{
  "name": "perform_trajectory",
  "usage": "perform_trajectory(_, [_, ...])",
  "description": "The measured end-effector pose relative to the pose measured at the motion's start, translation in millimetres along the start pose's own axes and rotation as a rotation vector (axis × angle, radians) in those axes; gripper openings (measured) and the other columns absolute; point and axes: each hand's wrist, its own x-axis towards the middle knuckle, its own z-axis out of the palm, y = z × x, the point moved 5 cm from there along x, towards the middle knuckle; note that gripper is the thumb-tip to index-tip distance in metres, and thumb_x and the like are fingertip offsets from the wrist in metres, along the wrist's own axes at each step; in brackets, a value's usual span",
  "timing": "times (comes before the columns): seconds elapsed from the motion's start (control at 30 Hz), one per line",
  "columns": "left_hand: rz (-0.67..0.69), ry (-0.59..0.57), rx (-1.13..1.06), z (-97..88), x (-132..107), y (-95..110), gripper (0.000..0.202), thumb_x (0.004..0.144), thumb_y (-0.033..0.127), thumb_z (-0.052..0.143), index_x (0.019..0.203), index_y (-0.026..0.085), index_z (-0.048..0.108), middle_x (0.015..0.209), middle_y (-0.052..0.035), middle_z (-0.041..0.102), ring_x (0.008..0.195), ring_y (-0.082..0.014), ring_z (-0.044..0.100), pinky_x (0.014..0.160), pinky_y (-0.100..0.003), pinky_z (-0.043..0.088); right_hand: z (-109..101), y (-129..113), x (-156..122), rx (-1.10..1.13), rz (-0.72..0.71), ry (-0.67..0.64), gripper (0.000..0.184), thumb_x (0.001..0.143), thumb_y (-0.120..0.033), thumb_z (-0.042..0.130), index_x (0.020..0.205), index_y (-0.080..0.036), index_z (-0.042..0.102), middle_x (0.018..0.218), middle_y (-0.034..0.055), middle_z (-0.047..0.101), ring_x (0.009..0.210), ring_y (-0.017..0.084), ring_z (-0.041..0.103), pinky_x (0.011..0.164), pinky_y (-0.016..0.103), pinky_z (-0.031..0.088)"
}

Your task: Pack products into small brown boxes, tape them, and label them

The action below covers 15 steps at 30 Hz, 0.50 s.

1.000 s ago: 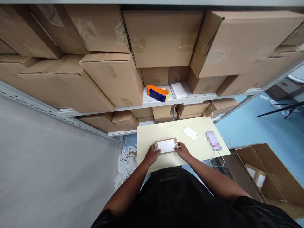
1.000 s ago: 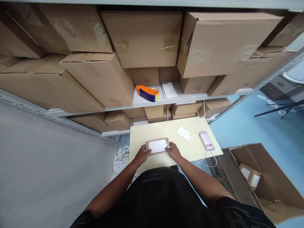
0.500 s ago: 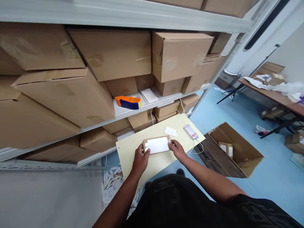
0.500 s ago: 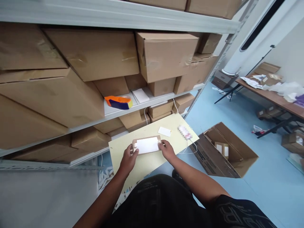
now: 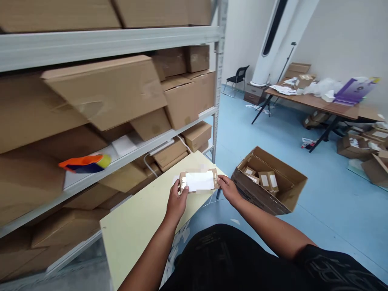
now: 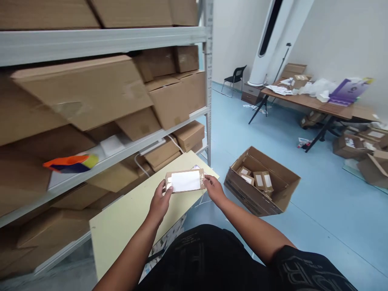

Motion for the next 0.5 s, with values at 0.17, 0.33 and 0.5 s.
perform_trajectory(0.17, [0.072, -0.128, 0.033, 107.5, 13, 68, 0.064, 0.096, 0.049, 0.053, 0.153, 0.024, 0.041, 0.156, -0.0113, 0.047, 0.135, -0.0273, 0.053, 0.109, -0.037, 0.044, -121, 16, 23, -0.038, 0.001, 0.145, 0.044, 0.089, -0.055, 0.055, 0.111, -0.023, 0.075, 0.111, 0.0071, 0.076, 0.102, 0.027, 0.067, 0.090, 0.039, 0.053])
perform_trajectory(0.33, [0.184, -0.311, 0.046, 195.0, 39, 124, 0.061, 0.094, 0.046, 0.055, 0.150, 0.022, 0.047, 0.151, -0.0115, 0.053, 0.133, -0.0273, 0.054, 0.109, -0.037, 0.043, -208, 39, 35, -0.020, 0.095, 0.308, 0.048, 0.088, -0.058, 0.055, 0.112, -0.020, 0.074, 0.111, 0.0087, 0.076, 0.101, 0.028, 0.068, 0.090, 0.040, 0.053])
perform_trajectory(0.5, [0.298, -0.490, 0.063, 282.6, 80, 172, 0.059, 0.093, 0.043, 0.057, 0.147, 0.020, 0.050, 0.145, -0.0123, 0.058, 0.129, -0.0266, 0.058, 0.107, -0.037, 0.044, -274, 52, 40, -0.027, 0.155, 0.491, 0.046, 0.088, -0.055, 0.057, 0.111, -0.020, 0.075, 0.104, 0.0077, 0.077, 0.093, 0.027, 0.069, 0.085, 0.039, 0.054])
